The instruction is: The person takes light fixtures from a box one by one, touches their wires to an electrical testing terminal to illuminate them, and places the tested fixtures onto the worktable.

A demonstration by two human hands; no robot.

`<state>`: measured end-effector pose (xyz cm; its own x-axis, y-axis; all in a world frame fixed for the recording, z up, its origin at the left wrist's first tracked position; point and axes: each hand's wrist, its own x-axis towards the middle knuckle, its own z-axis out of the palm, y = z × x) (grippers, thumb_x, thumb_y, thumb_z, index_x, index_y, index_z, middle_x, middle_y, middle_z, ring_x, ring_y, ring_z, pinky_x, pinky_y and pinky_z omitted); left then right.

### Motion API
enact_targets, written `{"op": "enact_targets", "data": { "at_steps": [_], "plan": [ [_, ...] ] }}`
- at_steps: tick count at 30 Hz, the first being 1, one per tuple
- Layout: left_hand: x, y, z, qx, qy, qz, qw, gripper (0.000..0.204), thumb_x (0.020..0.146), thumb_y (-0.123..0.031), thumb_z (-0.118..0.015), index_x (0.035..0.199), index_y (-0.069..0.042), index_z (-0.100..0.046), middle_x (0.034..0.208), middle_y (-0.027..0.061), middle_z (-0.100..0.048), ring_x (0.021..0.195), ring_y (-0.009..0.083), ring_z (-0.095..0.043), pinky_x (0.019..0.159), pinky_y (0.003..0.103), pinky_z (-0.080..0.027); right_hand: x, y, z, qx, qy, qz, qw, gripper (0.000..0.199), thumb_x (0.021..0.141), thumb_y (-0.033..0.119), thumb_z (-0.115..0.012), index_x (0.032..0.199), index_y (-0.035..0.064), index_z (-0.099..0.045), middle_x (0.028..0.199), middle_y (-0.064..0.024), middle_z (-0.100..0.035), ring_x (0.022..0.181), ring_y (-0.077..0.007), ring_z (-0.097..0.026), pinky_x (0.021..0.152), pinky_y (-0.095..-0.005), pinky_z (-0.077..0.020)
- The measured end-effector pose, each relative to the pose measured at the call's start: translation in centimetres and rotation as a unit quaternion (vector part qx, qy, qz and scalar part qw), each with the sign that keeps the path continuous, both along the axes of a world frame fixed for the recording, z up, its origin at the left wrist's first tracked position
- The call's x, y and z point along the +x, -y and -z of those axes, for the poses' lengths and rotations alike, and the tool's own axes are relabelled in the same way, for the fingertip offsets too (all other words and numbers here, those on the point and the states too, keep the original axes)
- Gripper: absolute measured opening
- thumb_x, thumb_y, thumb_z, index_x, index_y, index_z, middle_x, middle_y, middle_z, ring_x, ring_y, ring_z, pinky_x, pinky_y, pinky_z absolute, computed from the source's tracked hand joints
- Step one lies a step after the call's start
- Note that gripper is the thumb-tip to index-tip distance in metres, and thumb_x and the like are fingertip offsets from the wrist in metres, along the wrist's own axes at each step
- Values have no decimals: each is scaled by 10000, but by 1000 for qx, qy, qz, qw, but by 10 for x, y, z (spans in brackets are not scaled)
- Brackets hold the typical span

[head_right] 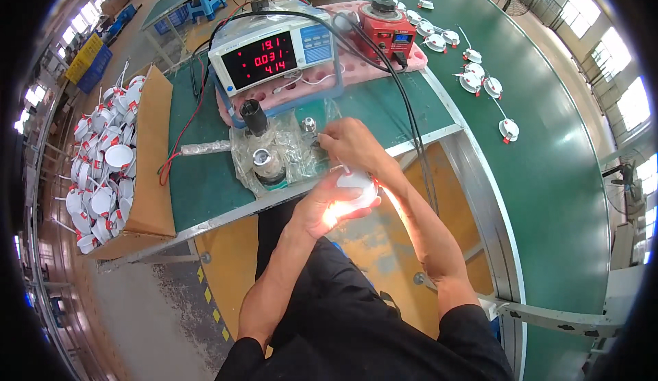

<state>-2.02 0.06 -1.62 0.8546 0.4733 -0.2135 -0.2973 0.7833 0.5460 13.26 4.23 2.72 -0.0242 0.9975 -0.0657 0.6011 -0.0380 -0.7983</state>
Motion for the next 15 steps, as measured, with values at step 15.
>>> {"op": "enact_targets", "data": {
  "at_steps": [15],
  "plan": [
    [0,15,-12,79,-25,-28,996,458,979,-171,-608,1380,-41,-429,1218,131,-631,1041,298,-689,823,380,-606,7,18,-2,13,-133,40,990,305,950,259,-605,824,-15,-653,607,-22,-582,538,-82,-497,493,-281,-387]
  ]
}}
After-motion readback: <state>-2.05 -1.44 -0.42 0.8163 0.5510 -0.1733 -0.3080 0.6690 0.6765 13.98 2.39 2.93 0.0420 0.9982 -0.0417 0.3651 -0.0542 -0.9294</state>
